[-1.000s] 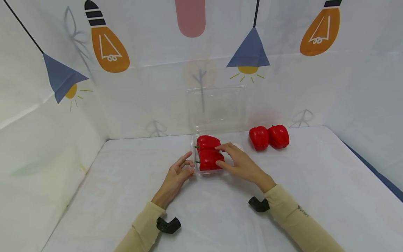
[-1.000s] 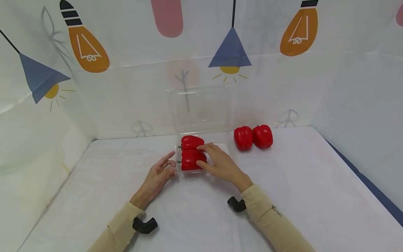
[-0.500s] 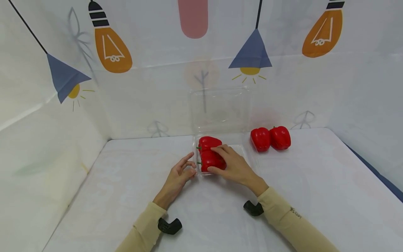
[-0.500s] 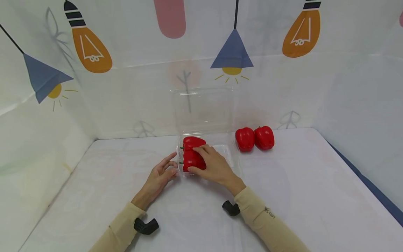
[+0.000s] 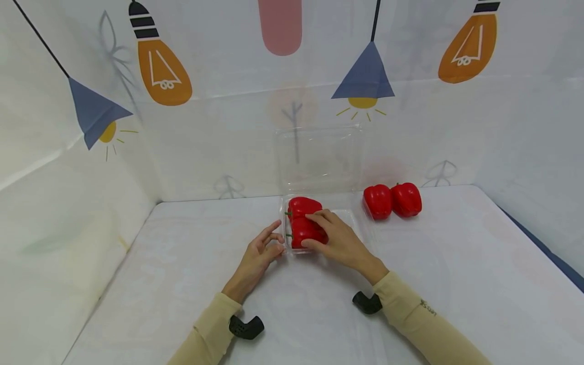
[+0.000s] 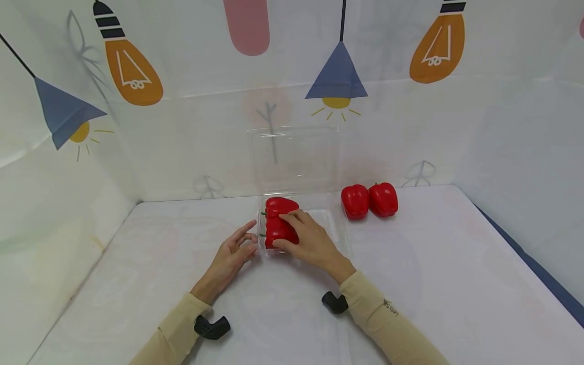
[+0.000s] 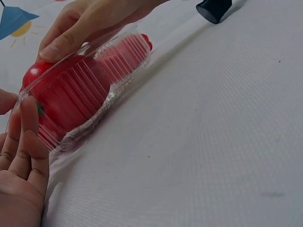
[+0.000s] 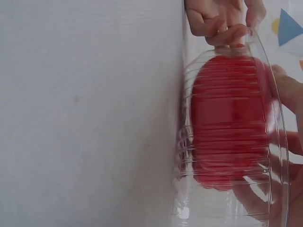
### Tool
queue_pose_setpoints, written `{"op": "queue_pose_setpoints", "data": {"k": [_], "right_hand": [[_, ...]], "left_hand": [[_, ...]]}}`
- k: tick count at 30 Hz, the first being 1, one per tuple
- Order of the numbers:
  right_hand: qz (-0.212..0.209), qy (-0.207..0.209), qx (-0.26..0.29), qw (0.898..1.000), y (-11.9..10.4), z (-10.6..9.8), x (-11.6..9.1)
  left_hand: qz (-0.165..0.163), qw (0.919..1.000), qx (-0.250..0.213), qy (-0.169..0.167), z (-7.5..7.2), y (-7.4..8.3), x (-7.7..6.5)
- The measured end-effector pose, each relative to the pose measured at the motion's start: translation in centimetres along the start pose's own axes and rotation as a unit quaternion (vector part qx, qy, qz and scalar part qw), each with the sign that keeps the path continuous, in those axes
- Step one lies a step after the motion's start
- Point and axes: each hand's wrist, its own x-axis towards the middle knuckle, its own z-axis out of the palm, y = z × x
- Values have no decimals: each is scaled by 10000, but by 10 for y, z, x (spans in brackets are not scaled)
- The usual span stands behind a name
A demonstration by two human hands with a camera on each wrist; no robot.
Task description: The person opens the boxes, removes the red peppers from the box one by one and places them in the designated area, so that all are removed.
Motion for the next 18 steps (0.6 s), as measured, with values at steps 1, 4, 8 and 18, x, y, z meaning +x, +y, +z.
{"op": "queue_pose_setpoints", "data": {"k": [1, 4, 8, 18], "right_hand": [[27, 27, 65, 10000, 0, -1, 0], [113, 71, 273, 9995, -1, -2, 1], [150, 63, 423, 9990, -1, -5, 1], [191, 140, 689, 9973, -3, -10, 0]], "left_hand": [[11, 10000, -26, 0, 0, 0, 0], [36, 9999, -94, 3, 0, 0, 1], [29, 9999, -111, 4, 0, 0, 1], [16, 10000, -58, 67, 0, 0, 1]]}}
